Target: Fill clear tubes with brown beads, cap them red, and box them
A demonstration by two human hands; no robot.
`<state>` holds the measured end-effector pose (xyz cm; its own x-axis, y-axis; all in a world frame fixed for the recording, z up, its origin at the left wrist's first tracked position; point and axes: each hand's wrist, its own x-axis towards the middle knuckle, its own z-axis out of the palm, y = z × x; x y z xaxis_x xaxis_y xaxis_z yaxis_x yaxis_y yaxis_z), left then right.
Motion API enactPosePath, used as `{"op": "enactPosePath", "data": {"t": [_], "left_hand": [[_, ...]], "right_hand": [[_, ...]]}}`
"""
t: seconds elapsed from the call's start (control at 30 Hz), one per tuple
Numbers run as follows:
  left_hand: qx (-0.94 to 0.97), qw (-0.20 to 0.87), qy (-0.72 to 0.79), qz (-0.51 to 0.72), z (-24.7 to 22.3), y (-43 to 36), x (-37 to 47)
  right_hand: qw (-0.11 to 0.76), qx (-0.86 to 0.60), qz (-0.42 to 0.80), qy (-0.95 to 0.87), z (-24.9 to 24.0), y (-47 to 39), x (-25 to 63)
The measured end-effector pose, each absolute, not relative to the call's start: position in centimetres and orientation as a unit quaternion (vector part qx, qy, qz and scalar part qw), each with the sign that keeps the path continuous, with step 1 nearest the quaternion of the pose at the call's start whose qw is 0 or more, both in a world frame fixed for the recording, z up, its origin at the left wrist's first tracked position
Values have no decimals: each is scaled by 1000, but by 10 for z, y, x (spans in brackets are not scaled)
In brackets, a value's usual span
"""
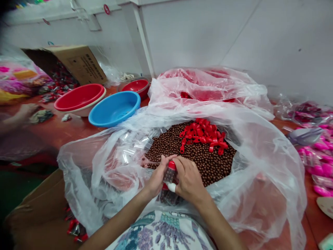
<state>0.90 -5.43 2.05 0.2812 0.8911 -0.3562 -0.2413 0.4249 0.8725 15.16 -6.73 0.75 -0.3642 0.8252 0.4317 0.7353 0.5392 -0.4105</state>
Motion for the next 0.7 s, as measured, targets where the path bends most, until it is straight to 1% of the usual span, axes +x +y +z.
{"op": "enactPosePath", "data": {"t": [0.1,0.23,0.47,0.6,0.7], "left_hand": [[331,733,475,358,18,-55,15],[326,728,498,339,18,-55,15],[390,696,472,375,22,-50,7],[327,750,441,370,16,-52,10],[313,766,420,373,12,-57,10]], "right_hand": [[291,-466,88,-831,14,-67,148],[276,-457,97,-840,18,-68,148],[267,-458,75,-845,17,-67,146],[257,-439,59,-859,13,-62,146],[251,-421,69,-869,11,-62,147]]}}
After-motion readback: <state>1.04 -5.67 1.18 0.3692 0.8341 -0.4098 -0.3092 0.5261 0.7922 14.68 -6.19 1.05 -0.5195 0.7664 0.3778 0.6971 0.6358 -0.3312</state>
